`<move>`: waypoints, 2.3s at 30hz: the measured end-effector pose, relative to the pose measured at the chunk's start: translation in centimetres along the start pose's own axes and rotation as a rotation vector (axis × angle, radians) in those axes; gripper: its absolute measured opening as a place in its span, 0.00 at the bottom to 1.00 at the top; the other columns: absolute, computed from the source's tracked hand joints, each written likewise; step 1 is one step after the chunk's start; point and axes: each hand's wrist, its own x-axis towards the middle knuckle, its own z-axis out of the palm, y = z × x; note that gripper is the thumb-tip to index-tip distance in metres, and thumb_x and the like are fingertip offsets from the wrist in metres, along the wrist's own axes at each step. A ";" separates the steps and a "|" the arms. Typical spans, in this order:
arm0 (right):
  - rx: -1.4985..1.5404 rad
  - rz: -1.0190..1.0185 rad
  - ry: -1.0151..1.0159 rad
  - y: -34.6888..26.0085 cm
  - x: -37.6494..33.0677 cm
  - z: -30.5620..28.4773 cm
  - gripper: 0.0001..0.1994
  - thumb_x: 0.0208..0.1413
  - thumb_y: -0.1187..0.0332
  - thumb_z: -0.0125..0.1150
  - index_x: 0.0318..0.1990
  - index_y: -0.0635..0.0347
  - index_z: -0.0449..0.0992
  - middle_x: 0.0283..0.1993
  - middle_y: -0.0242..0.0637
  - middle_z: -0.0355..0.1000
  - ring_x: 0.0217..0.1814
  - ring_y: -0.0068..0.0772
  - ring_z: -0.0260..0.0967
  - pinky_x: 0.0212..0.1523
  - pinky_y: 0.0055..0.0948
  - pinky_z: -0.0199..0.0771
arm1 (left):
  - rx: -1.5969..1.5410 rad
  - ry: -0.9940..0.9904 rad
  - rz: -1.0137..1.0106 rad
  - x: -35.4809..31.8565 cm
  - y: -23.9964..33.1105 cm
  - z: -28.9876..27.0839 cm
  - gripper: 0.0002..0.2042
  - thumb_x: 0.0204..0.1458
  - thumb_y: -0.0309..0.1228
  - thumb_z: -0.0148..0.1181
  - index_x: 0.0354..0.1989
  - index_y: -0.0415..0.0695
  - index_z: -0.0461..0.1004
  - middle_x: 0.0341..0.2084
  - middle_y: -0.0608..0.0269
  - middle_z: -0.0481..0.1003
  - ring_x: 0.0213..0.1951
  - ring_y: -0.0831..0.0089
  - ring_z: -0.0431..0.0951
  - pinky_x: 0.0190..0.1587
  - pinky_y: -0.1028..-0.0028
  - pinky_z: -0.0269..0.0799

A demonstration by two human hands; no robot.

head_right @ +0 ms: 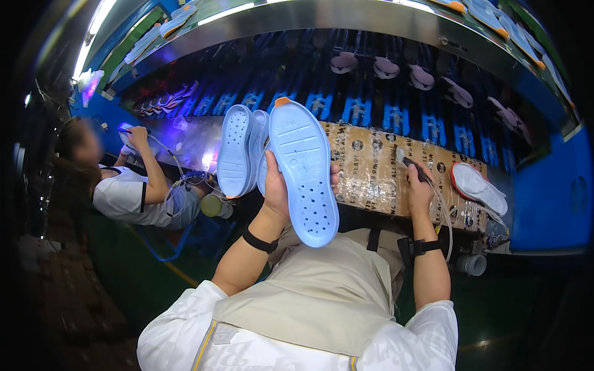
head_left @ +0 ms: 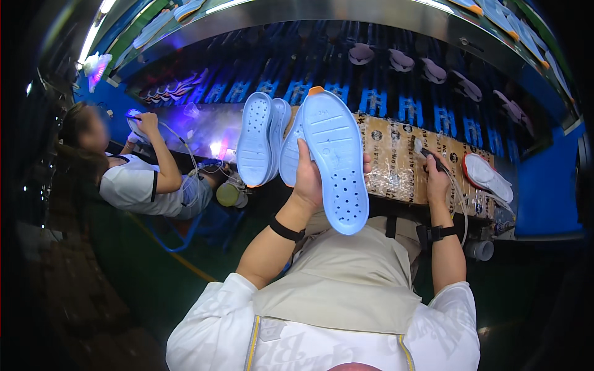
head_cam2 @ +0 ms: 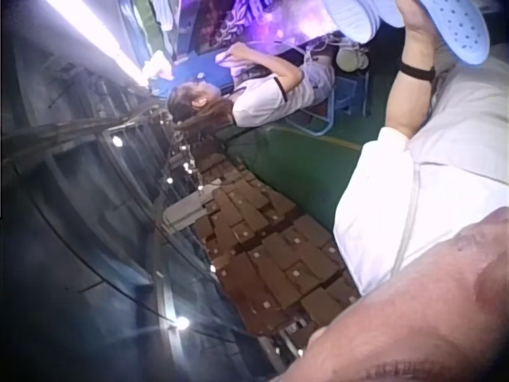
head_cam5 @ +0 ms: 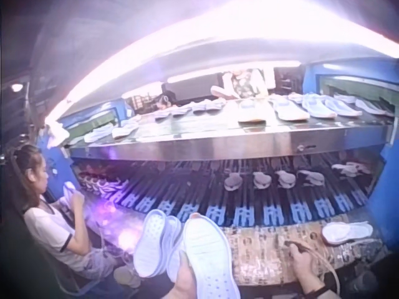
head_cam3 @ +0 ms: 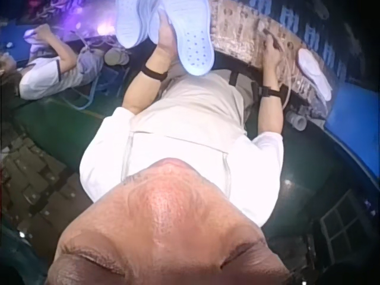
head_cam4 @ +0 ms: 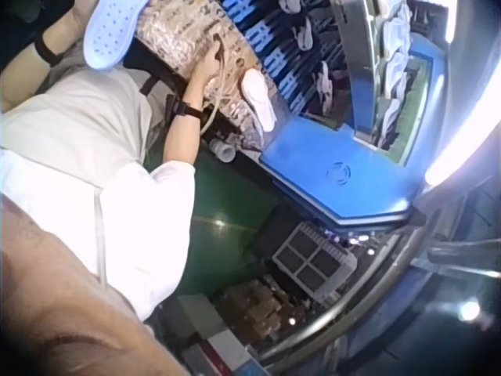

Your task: Applying adhesive to the edges and surface of shoe outsoles using a brush.

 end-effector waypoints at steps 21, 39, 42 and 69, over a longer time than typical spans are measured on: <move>-0.013 -0.147 0.116 -2.4 3.6 -1.2 0.13 0.70 0.63 0.58 0.55 0.60 0.80 0.34 0.24 0.72 0.33 0.15 0.63 0.36 0.19 0.64 | 0.001 0.035 -0.073 1.4 -2.5 -3.9 0.45 0.65 0.70 0.28 0.73 0.41 0.60 0.59 0.39 0.73 0.56 0.44 0.79 0.62 0.48 0.73; -0.073 -0.187 0.074 2.1 2.8 -0.5 0.15 0.72 0.64 0.56 0.58 0.62 0.79 0.32 0.24 0.69 0.29 0.15 0.57 0.30 0.20 0.58 | -0.007 0.130 -0.199 1.7 -5.3 -11.0 0.28 0.71 0.50 0.47 0.71 0.44 0.64 0.62 0.55 0.73 0.62 0.61 0.74 0.70 0.57 0.65; -0.078 -0.161 0.076 2.6 2.9 -0.7 0.15 0.71 0.64 0.56 0.58 0.62 0.79 0.33 0.24 0.69 0.29 0.15 0.57 0.30 0.20 0.58 | 0.013 0.121 -0.186 1.7 -5.3 -10.8 0.29 0.70 0.51 0.48 0.70 0.44 0.64 0.62 0.55 0.73 0.62 0.60 0.74 0.70 0.56 0.65; -0.236 -0.243 0.036 3.7 4.2 -0.8 0.16 0.72 0.68 0.53 0.58 0.70 0.75 0.54 0.48 0.78 0.54 0.39 0.74 0.59 0.34 0.71 | -0.004 0.140 -0.134 2.2 -6.3 -11.5 0.31 0.70 0.54 0.49 0.71 0.43 0.64 0.62 0.52 0.73 0.61 0.59 0.75 0.68 0.56 0.67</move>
